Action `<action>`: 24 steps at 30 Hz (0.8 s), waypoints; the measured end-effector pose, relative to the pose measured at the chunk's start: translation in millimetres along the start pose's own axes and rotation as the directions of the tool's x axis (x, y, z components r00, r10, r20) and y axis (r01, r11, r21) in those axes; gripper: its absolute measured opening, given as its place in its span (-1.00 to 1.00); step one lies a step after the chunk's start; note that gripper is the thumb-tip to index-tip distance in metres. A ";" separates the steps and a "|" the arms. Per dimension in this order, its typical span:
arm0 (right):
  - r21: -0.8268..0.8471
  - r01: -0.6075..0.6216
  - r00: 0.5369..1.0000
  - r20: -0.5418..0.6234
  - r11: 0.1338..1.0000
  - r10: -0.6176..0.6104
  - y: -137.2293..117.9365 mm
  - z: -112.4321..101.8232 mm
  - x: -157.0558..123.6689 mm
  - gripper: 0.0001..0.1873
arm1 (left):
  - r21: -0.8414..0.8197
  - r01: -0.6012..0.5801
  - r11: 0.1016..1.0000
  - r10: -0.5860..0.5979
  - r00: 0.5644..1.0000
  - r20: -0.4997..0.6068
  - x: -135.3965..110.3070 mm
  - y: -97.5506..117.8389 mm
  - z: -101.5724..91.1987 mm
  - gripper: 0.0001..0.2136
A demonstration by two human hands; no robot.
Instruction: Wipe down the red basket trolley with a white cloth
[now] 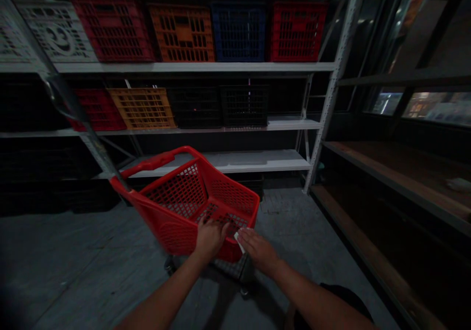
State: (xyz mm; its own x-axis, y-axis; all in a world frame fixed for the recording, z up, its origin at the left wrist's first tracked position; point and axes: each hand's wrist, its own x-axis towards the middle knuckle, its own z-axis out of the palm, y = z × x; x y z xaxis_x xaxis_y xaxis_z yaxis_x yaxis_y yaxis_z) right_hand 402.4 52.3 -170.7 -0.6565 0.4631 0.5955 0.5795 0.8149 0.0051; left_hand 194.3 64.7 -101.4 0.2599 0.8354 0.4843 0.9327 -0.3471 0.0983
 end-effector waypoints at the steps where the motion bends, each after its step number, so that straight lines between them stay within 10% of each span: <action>1: 0.002 -0.022 1.000 0.012 1.000 0.022 15.3 -2.9 1.8 -0.42 | 0.010 -0.002 1.000 0.002 1.000 0.015 -2.5 -5.0 -0.5 -0.56; 6: -0.023 -0.397 0.913 -0.110 0.917 0.393 65.3 -0.3 26.5 -0.40 | 0.035 -0.002 0.999 0.000 0.999 0.054 -9.2 -20.1 -5.7 -0.54; 15: 0.120 -0.300 0.932 -0.173 0.946 0.317 -86.0 50.8 20.2 -0.39 | 0.027 0.003 1.000 -0.004 0.999 0.047 -9.1 -27.0 -1.5 -0.55; 24: 0.135 -0.304 0.896 -0.295 0.943 0.331 -12.8 37.6 18.4 -0.43 | 0.009 -0.033 0.999 0.033 0.999 0.039 -9.6 -21.0 -2.5 -0.59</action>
State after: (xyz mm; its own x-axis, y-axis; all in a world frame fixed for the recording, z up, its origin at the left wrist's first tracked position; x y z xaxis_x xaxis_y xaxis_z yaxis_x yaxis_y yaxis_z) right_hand 364.8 63.5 -190.1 -0.2543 0.5817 0.7726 0.6809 0.6750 -0.2842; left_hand 171.6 62.9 -105.9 0.3002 0.8395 0.4529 0.9257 -0.3709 0.0740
